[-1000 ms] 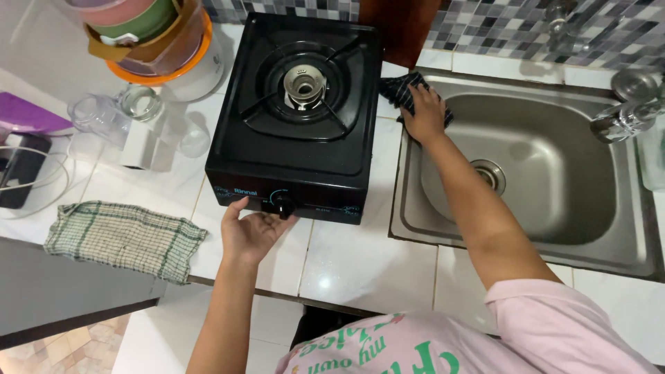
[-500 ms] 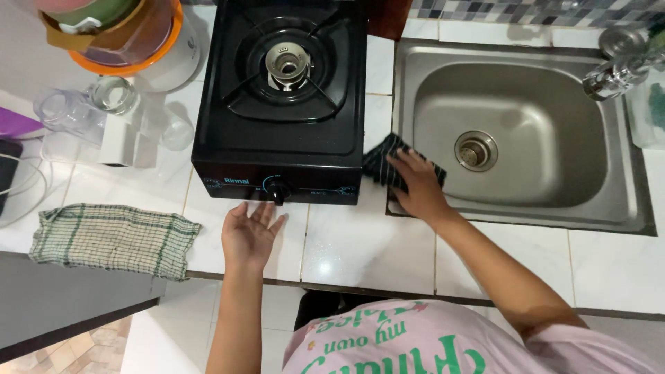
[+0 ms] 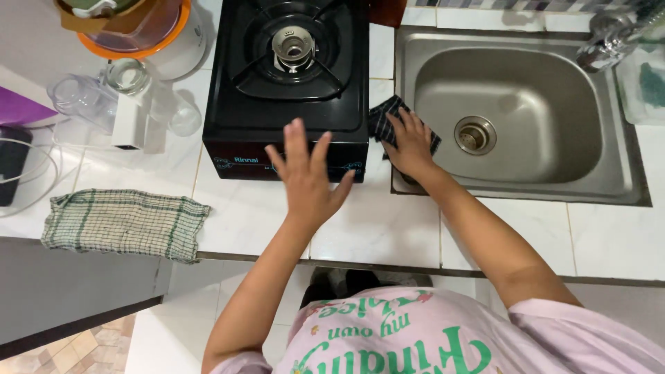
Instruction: Cleaning the kitchen counter, sink, and stove area using a cloth.
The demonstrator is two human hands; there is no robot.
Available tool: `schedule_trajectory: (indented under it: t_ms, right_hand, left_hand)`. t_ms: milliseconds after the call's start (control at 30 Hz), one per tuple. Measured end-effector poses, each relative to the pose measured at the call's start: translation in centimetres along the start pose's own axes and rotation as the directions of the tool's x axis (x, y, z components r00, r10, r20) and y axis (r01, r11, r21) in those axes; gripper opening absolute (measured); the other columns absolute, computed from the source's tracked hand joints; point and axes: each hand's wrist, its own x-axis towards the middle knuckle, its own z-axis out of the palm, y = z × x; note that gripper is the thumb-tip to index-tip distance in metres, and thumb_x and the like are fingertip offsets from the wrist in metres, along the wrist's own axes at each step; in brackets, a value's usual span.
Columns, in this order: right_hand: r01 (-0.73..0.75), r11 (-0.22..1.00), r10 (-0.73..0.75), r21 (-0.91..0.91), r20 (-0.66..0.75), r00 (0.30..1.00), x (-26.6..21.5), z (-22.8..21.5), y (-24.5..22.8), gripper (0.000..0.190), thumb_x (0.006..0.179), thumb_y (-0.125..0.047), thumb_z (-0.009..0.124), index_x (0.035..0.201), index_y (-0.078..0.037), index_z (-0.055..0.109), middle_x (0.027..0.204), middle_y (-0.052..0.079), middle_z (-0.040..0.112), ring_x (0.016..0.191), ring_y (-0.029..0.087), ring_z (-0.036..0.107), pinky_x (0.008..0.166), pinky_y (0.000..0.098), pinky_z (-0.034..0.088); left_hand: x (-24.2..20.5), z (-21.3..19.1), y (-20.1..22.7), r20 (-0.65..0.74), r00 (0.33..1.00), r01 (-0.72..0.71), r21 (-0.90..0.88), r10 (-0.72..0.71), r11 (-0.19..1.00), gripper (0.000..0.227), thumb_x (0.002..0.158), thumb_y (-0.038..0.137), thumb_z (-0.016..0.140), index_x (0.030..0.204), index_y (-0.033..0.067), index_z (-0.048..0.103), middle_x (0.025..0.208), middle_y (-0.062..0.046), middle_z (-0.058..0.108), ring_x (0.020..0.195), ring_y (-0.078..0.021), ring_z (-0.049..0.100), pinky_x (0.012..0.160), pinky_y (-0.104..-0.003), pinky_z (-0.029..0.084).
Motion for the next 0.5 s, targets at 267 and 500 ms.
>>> schedule_trajectory:
  t_ms: [267,500]
  right_hand:
    - [-0.149,0.983,0.146,-0.108,-0.041,0.989,-7.9,-0.7,-6.3,0.073,0.088,-0.026,0.076,0.153,-0.019,0.045,0.161,0.015,0.035,0.15,0.04,0.026,0.117,0.0663,0.016]
    - [-0.051,0.992,0.061,-0.118,0.079,0.995,-22.6,-4.0,-9.7,0.083,0.071,-0.019,0.082,0.147,-0.023,0.048,0.159,0.009,0.039,0.152,0.034,0.025,0.122,0.062,0.016]
  left_hand:
    - [3.5,7.6,-0.4,0.073,0.978,-0.203,0.145,0.194,0.968,0.082,0.086,0.033,0.076,0.159,0.0202,0.041,0.172,-0.022,0.016,0.162,-0.036,0.015,0.123,-0.073,-0.002]
    - [3.9,7.7,-1.1,0.049,0.986,-0.162,0.002,0.162,0.987,0.082,0.074,0.024,0.074,0.15,0.0168,0.043,0.169,-0.025,0.015,0.16,-0.0399,0.012,0.115,-0.08,-0.008]
